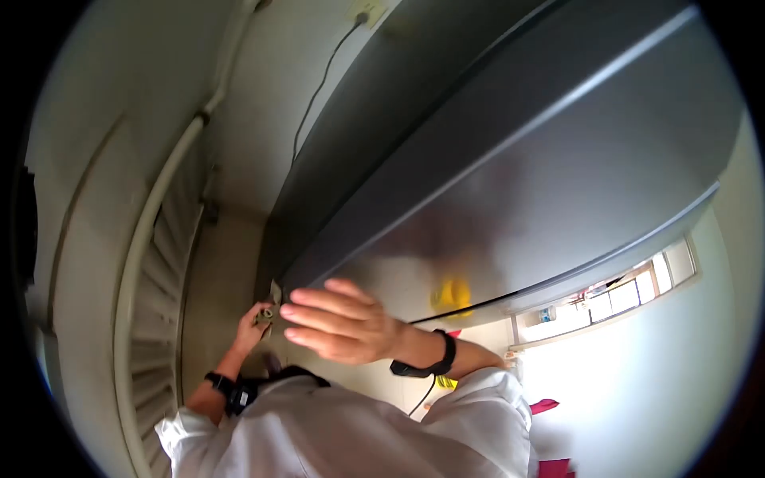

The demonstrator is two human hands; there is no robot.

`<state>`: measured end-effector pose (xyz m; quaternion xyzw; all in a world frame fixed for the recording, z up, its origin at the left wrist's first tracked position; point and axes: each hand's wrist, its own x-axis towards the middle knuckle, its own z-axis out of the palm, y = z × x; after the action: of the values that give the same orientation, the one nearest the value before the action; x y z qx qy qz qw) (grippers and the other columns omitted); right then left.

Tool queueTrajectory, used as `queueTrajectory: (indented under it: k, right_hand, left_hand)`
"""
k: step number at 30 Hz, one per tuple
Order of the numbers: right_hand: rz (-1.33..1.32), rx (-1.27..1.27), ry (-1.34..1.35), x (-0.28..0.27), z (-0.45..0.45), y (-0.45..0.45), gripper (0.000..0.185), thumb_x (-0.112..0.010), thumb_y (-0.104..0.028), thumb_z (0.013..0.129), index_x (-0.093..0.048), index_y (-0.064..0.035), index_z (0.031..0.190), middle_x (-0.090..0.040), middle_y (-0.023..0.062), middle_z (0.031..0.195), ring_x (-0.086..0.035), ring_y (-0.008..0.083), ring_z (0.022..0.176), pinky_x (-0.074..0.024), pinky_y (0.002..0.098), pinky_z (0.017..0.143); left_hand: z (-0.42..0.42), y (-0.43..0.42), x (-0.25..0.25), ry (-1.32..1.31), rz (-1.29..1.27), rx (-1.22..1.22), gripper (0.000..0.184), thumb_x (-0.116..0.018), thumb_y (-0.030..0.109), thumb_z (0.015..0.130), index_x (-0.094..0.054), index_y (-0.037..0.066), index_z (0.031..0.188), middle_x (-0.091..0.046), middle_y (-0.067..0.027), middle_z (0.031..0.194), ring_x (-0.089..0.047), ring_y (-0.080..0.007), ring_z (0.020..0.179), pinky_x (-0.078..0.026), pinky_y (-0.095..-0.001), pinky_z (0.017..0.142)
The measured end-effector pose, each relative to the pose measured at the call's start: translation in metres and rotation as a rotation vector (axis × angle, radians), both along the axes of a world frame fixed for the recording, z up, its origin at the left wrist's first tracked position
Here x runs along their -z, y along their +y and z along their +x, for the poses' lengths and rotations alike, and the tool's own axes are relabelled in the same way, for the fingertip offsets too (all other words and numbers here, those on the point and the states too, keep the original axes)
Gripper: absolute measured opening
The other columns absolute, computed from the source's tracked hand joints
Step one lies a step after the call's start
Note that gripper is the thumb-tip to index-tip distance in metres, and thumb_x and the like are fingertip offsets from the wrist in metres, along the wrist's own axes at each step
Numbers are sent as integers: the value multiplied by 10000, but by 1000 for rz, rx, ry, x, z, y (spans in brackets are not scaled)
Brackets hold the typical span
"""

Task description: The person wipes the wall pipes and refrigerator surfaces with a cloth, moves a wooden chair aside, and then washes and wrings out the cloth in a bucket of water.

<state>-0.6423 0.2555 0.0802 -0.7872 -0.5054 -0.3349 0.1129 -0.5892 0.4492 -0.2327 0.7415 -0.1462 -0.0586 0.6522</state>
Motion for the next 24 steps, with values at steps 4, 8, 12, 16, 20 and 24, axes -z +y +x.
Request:
queueTrajectory:
  k: [4,8,12,16,20,24]
  right_hand:
    - [40,-39,68,-2,-5,2,361,-686,-191,783,-613,-124,1131,-557,69,1264,-486,222,1223,-321,422,1060]
    - [240,1,92,-23,-9,9,524,-700,-299,787,-522,-163,1261,-388,144,1406,-384,356,1285,-314,546,1020]
    - [330,102,-312,-53,-18,0,425,-741,-292,748,-615,-188,1140,-399,150,1376,-408,378,1246,-421,528,923]
    - [182,170,-680,-117,-39,-28,376,-753,-136,694,-649,-255,1036,-481,101,1245,-518,318,1059,-512,429,767]
    - [289,498,-1094,-172,-60,-70,427,-734,-81,689,-599,-137,1091,-474,181,1256,-493,370,1123,-445,444,895]
    - [689,619,-1081,-249,-60,-123,468,-693,-23,746,-561,-67,1193,-467,125,1338,-471,287,1211,-359,350,1017]
  left_hand:
    - [7,7,-133,332,-567,73,404,-559,-109,785,-556,43,1160,-629,-40,1074,-593,-141,977,-476,-272,861]
    - [-18,2,-299,244,-902,286,435,-553,-121,798,-495,34,1200,-611,-90,1082,-597,-172,990,-516,-317,843]
    - [-38,-24,-357,329,-999,569,457,-587,-105,798,-465,20,1220,-586,-112,1128,-589,-190,1021,-511,-329,861]
    - [-40,-52,-398,-122,-878,774,507,-622,-39,818,-426,15,1282,-569,-87,1176,-562,-193,1066,-445,-312,916]
    - [-45,-65,-460,-653,-600,790,782,-716,130,780,-267,43,1414,-313,-157,1429,-404,-249,1269,-403,-355,972]
    - [-44,-40,-463,-615,-666,604,716,-683,118,794,-296,30,1390,-371,-172,1400,-442,-238,1236,-455,-355,922]
